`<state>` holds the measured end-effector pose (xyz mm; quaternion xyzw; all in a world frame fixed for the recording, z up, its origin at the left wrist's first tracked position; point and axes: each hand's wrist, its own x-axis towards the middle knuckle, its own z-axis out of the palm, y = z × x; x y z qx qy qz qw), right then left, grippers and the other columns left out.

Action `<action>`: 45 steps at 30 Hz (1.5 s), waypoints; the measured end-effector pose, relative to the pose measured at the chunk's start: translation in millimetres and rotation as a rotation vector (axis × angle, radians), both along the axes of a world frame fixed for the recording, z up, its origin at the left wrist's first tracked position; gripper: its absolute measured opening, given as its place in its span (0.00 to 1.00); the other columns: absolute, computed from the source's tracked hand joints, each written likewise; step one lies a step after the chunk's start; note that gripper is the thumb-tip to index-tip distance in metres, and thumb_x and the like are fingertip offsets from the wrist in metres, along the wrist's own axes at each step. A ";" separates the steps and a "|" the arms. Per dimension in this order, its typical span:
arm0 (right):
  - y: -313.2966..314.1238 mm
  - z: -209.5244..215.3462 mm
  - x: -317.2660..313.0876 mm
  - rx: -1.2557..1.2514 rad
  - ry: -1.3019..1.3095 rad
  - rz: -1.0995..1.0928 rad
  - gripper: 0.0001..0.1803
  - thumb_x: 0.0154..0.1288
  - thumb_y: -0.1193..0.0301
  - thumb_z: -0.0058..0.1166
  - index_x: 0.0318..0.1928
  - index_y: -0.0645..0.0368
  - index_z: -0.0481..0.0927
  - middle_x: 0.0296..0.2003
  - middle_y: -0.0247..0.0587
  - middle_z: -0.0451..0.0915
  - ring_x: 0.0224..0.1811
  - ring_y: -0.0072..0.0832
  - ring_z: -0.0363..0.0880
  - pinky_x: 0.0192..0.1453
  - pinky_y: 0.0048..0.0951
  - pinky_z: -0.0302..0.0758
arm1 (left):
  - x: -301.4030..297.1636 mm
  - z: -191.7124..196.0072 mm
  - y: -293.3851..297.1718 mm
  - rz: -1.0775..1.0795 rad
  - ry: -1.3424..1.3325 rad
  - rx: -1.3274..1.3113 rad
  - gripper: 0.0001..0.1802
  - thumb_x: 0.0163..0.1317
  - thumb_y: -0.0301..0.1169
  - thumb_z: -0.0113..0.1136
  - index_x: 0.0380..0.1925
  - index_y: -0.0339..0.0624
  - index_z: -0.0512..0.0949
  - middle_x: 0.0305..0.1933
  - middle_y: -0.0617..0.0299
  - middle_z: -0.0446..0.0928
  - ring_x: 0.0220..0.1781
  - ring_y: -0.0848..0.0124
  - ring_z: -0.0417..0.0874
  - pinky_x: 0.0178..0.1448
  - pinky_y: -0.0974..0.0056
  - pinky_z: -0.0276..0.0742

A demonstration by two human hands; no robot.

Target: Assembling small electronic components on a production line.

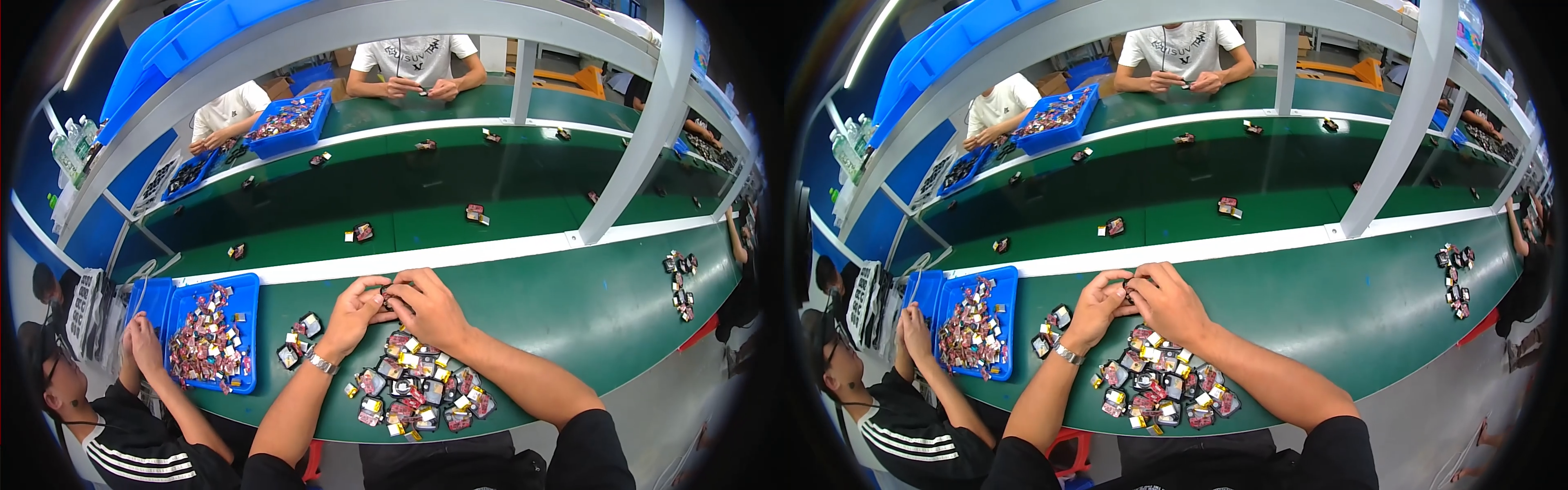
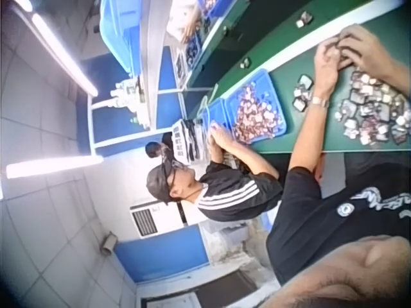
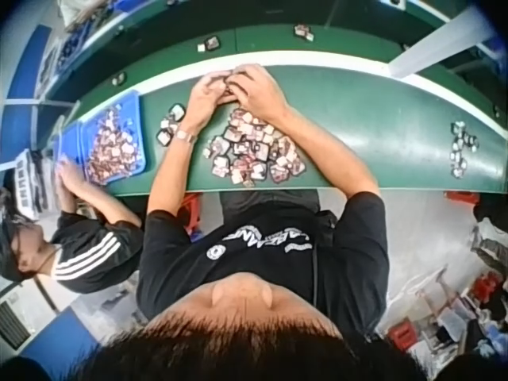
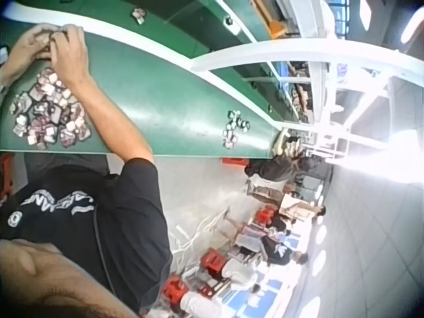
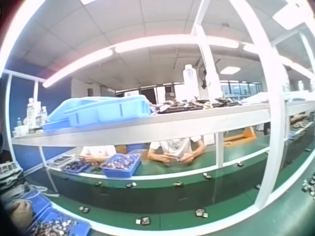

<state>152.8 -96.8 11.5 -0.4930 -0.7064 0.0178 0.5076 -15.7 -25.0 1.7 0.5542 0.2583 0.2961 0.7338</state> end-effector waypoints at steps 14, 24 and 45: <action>-0.6 -1.4 -5.1 0.031 0.029 -0.016 0.10 0.56 0.79 0.62 0.40 0.64 0.81 0.40 0.42 0.77 0.41 0.36 0.80 0.42 0.32 0.80 | 4.9 0.6 -4.3 0.117 0.068 0.067 0.11 0.72 0.25 0.50 0.52 0.33 0.71 0.45 0.53 0.81 0.46 0.70 0.84 0.43 0.67 0.87; 1.5 -4.4 -2.9 -0.335 0.454 0.045 0.10 0.60 0.80 0.62 0.42 0.67 0.81 0.39 0.41 0.79 0.33 0.23 0.83 0.38 0.22 0.80 | 11.6 -7.0 -10.7 0.208 0.158 0.258 0.10 0.71 0.24 0.51 0.49 0.33 0.73 0.41 0.57 0.81 0.38 0.76 0.82 0.30 0.73 0.83; 110.9 -12.7 94.8 -0.202 -0.073 -0.618 0.10 0.53 0.73 0.62 0.37 0.62 0.82 0.37 0.51 0.79 0.45 0.48 0.77 0.51 0.43 0.75 | 0.6 -12.1 2.9 0.324 0.057 0.291 0.11 0.70 0.25 0.51 0.49 0.32 0.73 0.48 0.50 0.81 0.44 0.68 0.84 0.43 0.67 0.82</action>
